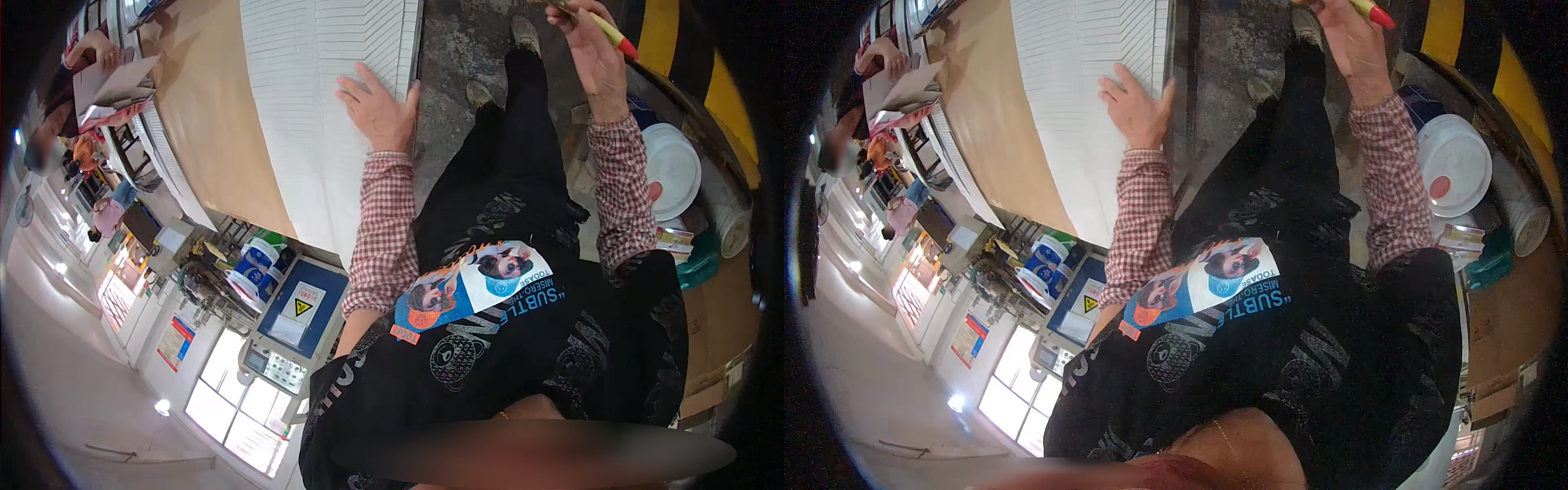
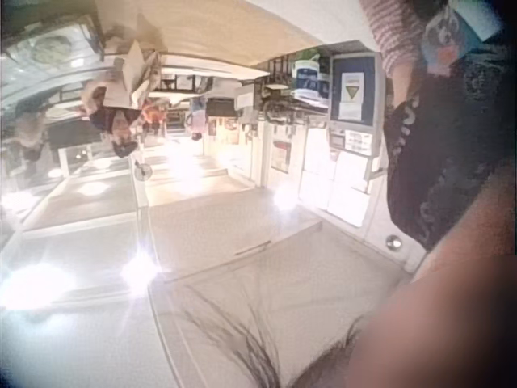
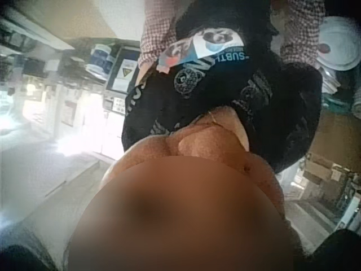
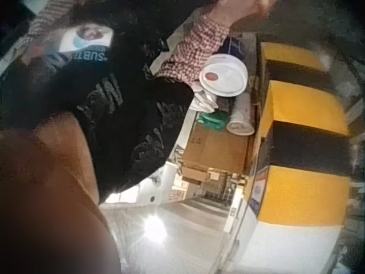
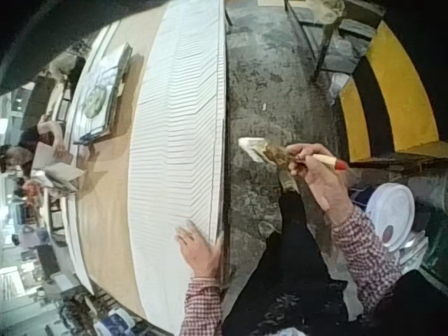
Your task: Applying adhesive to corrugated paper strips using a brush.
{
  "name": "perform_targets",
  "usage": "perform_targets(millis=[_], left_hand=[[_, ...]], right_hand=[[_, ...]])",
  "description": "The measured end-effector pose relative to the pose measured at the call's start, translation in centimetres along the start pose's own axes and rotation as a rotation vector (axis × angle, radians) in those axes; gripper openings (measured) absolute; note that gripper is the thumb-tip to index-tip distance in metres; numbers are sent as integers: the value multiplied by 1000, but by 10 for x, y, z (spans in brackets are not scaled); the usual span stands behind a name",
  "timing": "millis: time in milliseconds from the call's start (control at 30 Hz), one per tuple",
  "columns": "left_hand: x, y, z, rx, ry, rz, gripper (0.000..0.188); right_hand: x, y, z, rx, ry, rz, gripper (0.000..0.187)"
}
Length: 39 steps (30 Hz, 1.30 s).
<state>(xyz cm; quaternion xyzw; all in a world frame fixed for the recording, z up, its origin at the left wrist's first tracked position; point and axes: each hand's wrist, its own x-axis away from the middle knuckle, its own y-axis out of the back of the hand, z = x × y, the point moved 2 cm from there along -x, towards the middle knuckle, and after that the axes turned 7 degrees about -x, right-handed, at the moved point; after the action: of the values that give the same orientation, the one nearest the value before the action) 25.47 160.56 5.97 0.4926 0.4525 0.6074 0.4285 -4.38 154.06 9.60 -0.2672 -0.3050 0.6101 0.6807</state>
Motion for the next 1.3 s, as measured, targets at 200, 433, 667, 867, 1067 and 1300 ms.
perform_targets(millis=[200,433,667,867,1067,1300], left_hand=[[-20,17,-6,40,-70,44,88],[-40,37,15,134,-175,273,77],[-42,46,25,170,-227,306,74],[-42,43,25,177,-222,318,73],[-43,40,30,169,-258,249,74],[-44,40,24,112,-259,282,76]], right_hand=[[-7,1,-4,295,-23,57,14],[-15,-18,-34,545,294,249,13],[-32,-13,-68,-183,425,234,14],[-20,-13,-62,683,323,391,14],[-6,-24,-69,670,175,392,16],[-16,-21,-65,584,252,354,13]])
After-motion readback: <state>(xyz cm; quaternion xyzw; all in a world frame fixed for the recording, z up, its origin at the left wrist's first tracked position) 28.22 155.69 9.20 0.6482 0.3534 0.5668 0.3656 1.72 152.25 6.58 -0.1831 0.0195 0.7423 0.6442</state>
